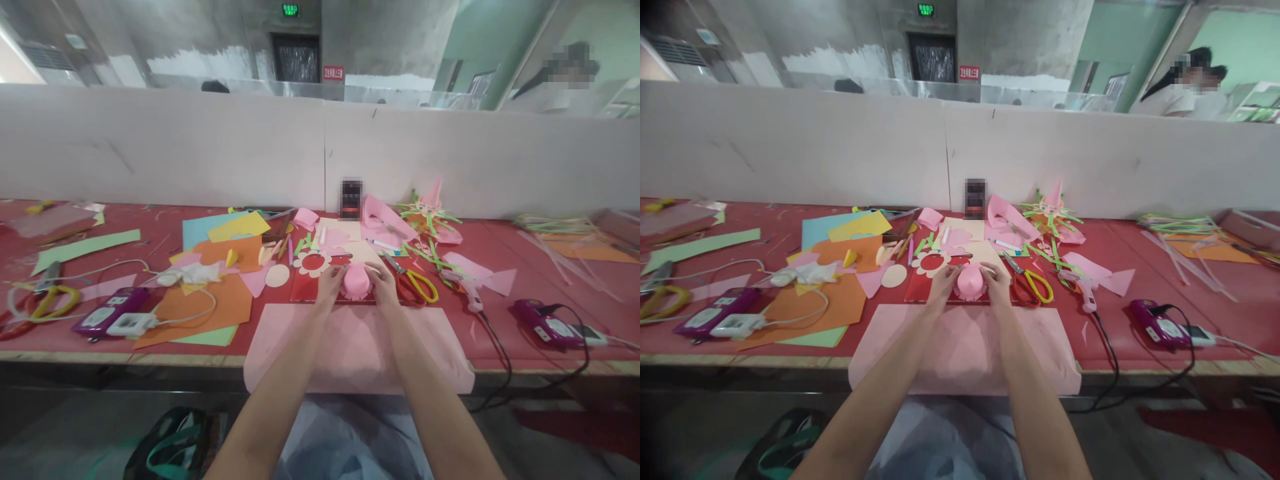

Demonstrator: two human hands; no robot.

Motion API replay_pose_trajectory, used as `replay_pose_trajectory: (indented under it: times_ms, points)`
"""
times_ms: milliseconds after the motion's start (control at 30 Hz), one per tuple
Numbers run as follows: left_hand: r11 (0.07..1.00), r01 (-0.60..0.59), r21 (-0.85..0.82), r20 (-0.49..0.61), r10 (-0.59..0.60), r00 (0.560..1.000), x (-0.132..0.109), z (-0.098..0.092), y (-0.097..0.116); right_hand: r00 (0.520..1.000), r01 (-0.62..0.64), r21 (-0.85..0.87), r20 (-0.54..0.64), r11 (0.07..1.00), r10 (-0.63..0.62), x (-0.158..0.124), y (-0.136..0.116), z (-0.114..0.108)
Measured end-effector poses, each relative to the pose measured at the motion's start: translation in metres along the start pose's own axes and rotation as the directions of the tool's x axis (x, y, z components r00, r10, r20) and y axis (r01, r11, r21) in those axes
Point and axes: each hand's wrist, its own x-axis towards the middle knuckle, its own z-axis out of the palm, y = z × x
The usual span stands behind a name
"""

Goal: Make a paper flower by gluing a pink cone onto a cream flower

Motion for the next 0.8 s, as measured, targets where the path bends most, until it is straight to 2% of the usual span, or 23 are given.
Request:
replay_pose_trajectory:
  times_ms: [300, 467, 567, 700, 800]
  points:
    - [0.999, -0.023, -0.028, 0.128, 0.026, 0.991, -0.0043, 0.0011, 0.0050, 1.000, 0.026, -0.061, 0.017, 0.998, -0.025, -0.0018, -0.0041, -0.0019]
    - [0.998, -0.050, -0.046, 0.107, 0.054, 0.993, -0.0046, 0.0009, 0.0058, 0.998, 0.054, 0.042, -0.013, 0.998, -0.053, 0.0006, -0.0014, -0.0021]
    - [0.997, -0.059, -0.042, 0.063, 0.061, 0.996, -0.0044, -0.0003, 0.0058, 0.999, 0.027, 0.101, -0.041, 0.994, -0.023, 0.0018, -0.0012, -0.0014]
    - [0.998, -0.059, -0.016, -0.002, 0.059, 0.998, -0.0034, -0.0025, 0.0046, 0.998, -0.058, 0.060, -0.024, 0.996, 0.060, 0.0012, -0.0028, -0.0006]
    - [0.997, -0.073, 0.001, -0.001, 0.073, 0.997, -0.0041, -0.0024, 0.0041, 0.998, -0.050, 0.027, -0.042, 0.998, 0.051, 0.0017, -0.0017, -0.0012]
